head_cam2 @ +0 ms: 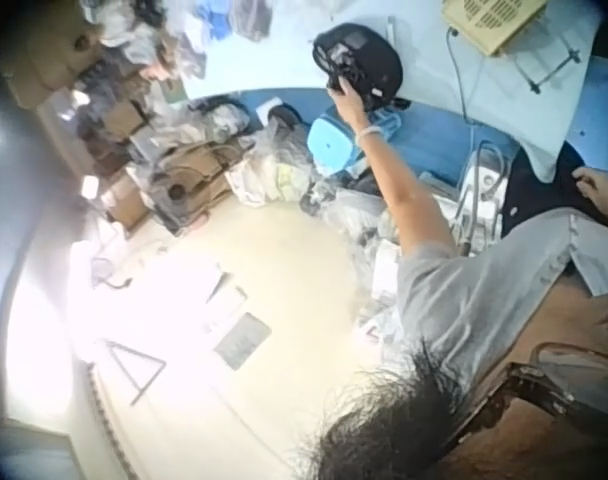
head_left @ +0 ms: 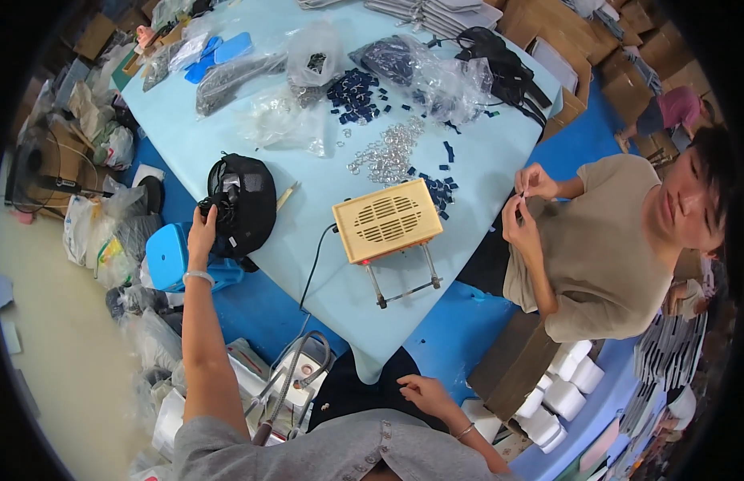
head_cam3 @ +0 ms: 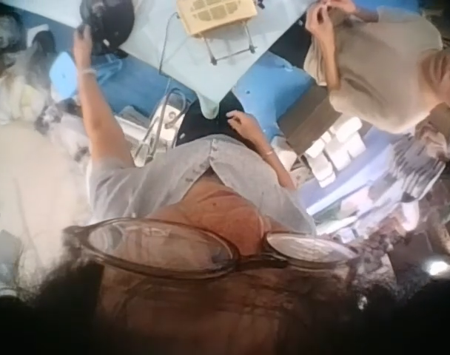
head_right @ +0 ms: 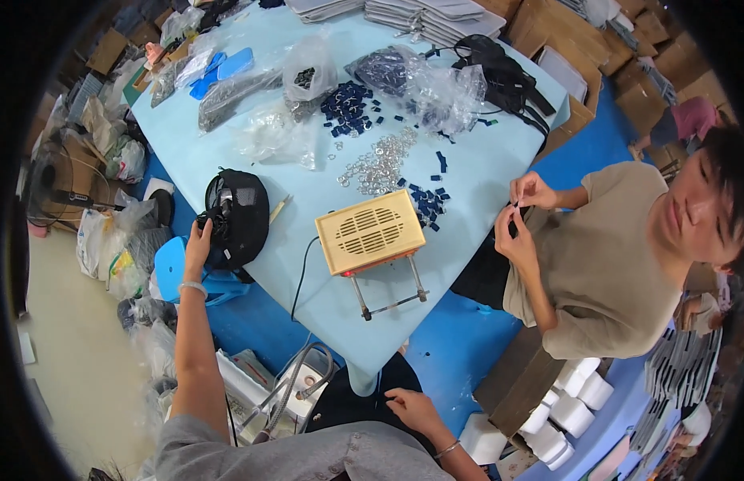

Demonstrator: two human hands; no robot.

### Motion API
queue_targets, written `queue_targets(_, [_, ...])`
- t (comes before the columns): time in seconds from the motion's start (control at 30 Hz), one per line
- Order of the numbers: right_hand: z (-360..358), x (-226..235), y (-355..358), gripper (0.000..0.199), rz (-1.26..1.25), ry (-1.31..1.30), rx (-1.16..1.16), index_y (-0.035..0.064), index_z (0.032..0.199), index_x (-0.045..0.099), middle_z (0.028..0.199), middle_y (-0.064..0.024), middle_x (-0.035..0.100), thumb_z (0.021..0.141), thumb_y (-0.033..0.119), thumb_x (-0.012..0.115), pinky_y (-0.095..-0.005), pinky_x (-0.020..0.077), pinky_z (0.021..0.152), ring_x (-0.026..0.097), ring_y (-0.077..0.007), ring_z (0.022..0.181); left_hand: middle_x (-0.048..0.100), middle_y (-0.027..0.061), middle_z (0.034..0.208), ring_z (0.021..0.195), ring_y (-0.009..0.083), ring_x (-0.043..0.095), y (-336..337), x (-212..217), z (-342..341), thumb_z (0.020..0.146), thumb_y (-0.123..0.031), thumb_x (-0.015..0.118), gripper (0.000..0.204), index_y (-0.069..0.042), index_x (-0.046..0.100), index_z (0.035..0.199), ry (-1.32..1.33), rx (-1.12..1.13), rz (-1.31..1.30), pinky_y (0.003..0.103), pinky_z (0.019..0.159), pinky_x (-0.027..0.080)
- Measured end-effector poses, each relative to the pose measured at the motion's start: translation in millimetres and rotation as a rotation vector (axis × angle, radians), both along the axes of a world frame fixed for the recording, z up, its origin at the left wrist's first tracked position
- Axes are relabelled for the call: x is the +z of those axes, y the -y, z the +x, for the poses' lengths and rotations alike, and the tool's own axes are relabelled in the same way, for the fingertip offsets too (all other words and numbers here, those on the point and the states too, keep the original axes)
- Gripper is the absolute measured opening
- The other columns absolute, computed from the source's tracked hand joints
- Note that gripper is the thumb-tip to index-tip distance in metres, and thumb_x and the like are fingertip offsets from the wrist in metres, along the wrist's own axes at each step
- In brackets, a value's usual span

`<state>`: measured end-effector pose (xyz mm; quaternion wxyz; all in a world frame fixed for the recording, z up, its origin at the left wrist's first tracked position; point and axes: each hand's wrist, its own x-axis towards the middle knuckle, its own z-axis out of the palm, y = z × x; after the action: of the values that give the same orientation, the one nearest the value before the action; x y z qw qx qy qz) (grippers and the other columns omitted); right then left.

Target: Assemble small plastic clips onto metal wire frames using a manual jig in a workshop.

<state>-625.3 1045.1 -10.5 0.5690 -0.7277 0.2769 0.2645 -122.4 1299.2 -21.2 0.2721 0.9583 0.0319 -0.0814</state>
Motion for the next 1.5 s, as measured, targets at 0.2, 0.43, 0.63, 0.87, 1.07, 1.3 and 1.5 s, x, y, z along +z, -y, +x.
queue_targets(0.2, [-35, -29, 17, 0.023, -0.073, 0.031, -0.014, 0.0047, 0.104, 0.062, 0.077, -0.0076, 0.067, 0.084, 0.016, 0.06, -0.0254, 0.0498, 0.065, 0.066, -0.0142, 0.07, 0.048, 0.0081, 0.115, 0.092, 0.0219, 0.053, 34, 10, -37, 0.076, -0.051, 0.066, 0.082, -0.019, 0.024, 0.139, -0.101, 0.151, -0.382, 0.032, 0.056, 0.041])
queue_targets(0.43, [-68, -50, 22, 0.021, 0.013, -0.113, -0.009, 0.0045, 0.102, 0.062, 0.078, -0.0065, 0.068, 0.084, 0.014, 0.059, -0.0255, 0.0501, 0.065, 0.065, -0.0131, 0.068, 0.052, 0.0164, 0.118, 0.105, 0.0238, 0.053, 41, -7, -36, 0.072, -0.039, 0.074, 0.093, 0.002, 0.022, 0.138, 0.036, 0.084, -0.441, 0.029, 0.087, 0.043])
queue_targets(0.63, [-70, -65, 10, 0.021, -0.032, -0.01, -0.04, 0.0084, 0.1, 0.062, 0.079, -0.0083, 0.068, 0.081, 0.018, 0.061, -0.0297, 0.0505, 0.066, 0.066, -0.0202, 0.072, 0.058, 0.0148, 0.106, 0.097, 0.0226, 0.056, 36, -38, 8, 0.074, -0.033, 0.074, 0.063, 0.002, 0.042, 0.114, 0.209, -0.124, -0.527, 0.033, 0.085, 0.043])
queue_targets(0.87, [-52, -56, 0, 0.02, -0.046, -0.025, -0.059, 0.005, 0.1, 0.062, 0.076, -0.0094, 0.067, 0.082, 0.015, 0.061, -0.0287, 0.0502, 0.064, 0.066, -0.0186, 0.069, 0.048, 0.0244, 0.124, 0.116, 0.0349, 0.047, 39, -12, 14, 0.066, -0.062, 0.068, 0.096, 0.003, 0.036, 0.129, 0.138, 0.006, -0.026, 0.039, 0.096, 0.038])
queue_targets(1.07, [-66, -59, -9, 0.02, -0.083, -0.062, -0.088, 0.0034, 0.1, 0.062, 0.077, -0.0095, 0.068, 0.084, 0.015, 0.059, -0.0269, 0.0506, 0.063, 0.067, -0.0165, 0.068, 0.052, 0.0177, 0.114, 0.106, 0.0346, 0.049, 49, 16, -31, 0.078, -0.03, 0.068, 0.05, -0.002, 0.051, 0.116, 0.781, -0.165, -0.049, 0.041, 0.091, 0.038])
queue_targets(1.3, [-103, -92, -4, 0.018, 0.128, -0.197, -0.561, 0.001, 0.097, 0.062, 0.076, -0.0097, 0.065, 0.086, 0.014, 0.057, -0.0249, 0.051, 0.058, 0.064, -0.0163, 0.064, 0.059, 0.0065, 0.098, 0.085, 0.014, 0.058, 102, 33, -68, 0.08, -0.011, 0.066, 0.025, -0.006, 0.062, 0.104, 0.377, -0.328, -0.536, 0.025, 0.07, 0.049])
queue_targets(1.5, [-139, -105, 26, 0.02, 0.139, -0.29, -0.666, -0.0033, 0.095, 0.061, 0.075, -0.0112, 0.063, 0.087, 0.014, 0.055, -0.0272, 0.0519, 0.051, 0.063, -0.0173, 0.059, 0.061, 0.0075, 0.091, 0.081, 0.0151, 0.06, 128, 29, -71, 0.082, -0.012, 0.064, 0.021, -0.004, 0.063, 0.1, 0.171, -0.402, -0.566, 0.026, 0.07, 0.049])
